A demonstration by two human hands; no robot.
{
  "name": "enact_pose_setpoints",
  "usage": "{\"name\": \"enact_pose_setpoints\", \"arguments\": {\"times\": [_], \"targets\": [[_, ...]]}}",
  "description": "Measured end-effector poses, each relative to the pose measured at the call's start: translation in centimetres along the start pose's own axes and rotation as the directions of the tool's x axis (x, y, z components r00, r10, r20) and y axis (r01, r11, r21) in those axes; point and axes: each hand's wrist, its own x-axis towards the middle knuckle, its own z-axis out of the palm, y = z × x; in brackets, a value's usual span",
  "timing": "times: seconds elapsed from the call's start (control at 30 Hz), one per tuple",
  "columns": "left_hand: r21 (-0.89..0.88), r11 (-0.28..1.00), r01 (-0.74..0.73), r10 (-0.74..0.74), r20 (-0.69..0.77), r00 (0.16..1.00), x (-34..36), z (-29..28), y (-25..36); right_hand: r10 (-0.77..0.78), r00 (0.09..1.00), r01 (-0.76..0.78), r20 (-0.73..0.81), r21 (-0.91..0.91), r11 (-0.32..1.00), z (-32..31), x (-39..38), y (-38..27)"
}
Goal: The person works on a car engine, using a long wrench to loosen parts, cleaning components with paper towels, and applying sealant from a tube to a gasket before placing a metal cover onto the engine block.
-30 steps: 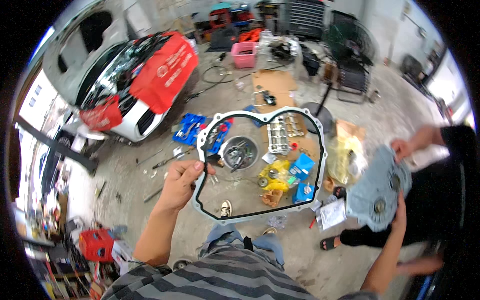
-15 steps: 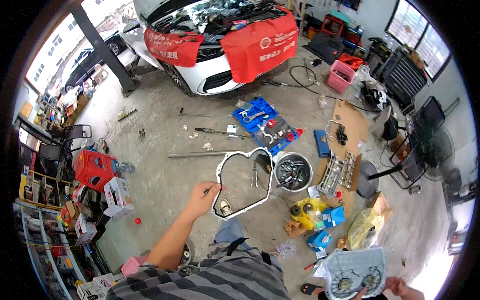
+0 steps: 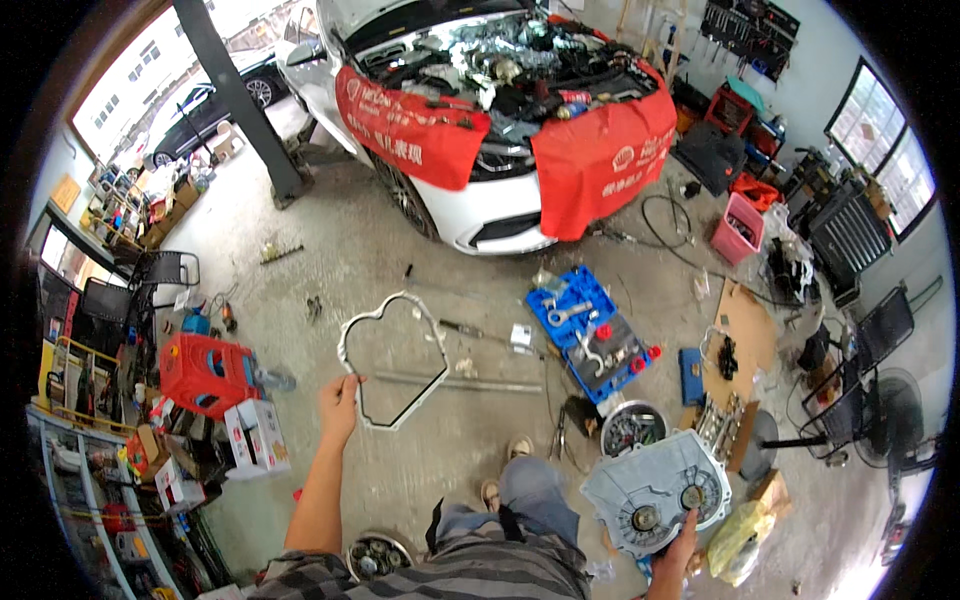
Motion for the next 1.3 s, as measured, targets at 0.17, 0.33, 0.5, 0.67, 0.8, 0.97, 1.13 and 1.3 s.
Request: {"name": "enact_pose_setpoints", "arguments": {"times": [0.17,0.33,0.5,0.67,0.8,0.97,1.13,1.3], "targets": [[0.063,0.998,0.018,-0.007,-0.167,0.986,7.9,-4.1,-3.3,-0.102,0.994,0.101,-0.039,-0.024,0.995,14.9,9.1,0.8],[0.069,0.980,0.189,-0.151,-0.371,0.916,13.7,-10.5,-7.8,-0.102,0.995,0.100,-0.011,-0.095,0.990,34.6,14.8,0.9],[-0.172,0.935,0.310,-0.354,-0.499,0.791,21.4,-15.1,-14.9,-0.039,0.985,0.053,0.170,-0.080,0.995,50.6,22.3,2.7],[-0.352,0.881,0.316,-0.469,-0.558,0.685,34.9,-14.7,-19.5,-0.112,0.963,0.099,0.246,0.065,0.993,70.2,26.7,5.0],[-0.202,0.931,0.305,-0.365,-0.560,0.744,49.6,-15.6,-27.9,-0.027,0.960,0.043,0.280,-0.050,0.998,85.9,34.9,9.8],[0.008,0.927,0.376,-0.331,-0.457,0.826,64.8,-14.7,-25.4,-0.027,0.957,0.029,0.289,-0.002,1.000,102.4,43.4,13.0],[0.009,0.925,0.380,-0.345,-0.400,0.849,74.3,-16.7,-26.9,0.033,0.965,-0.041,0.260,0.024,0.999,110.5,50.2,16.3],[0.314,0.761,0.567,-0.503,-0.265,0.822,80.0,-17.1,-21.5,0.083,0.971,-0.080,0.225,-0.021,0.997,113.0,52.5,16.7]]}}
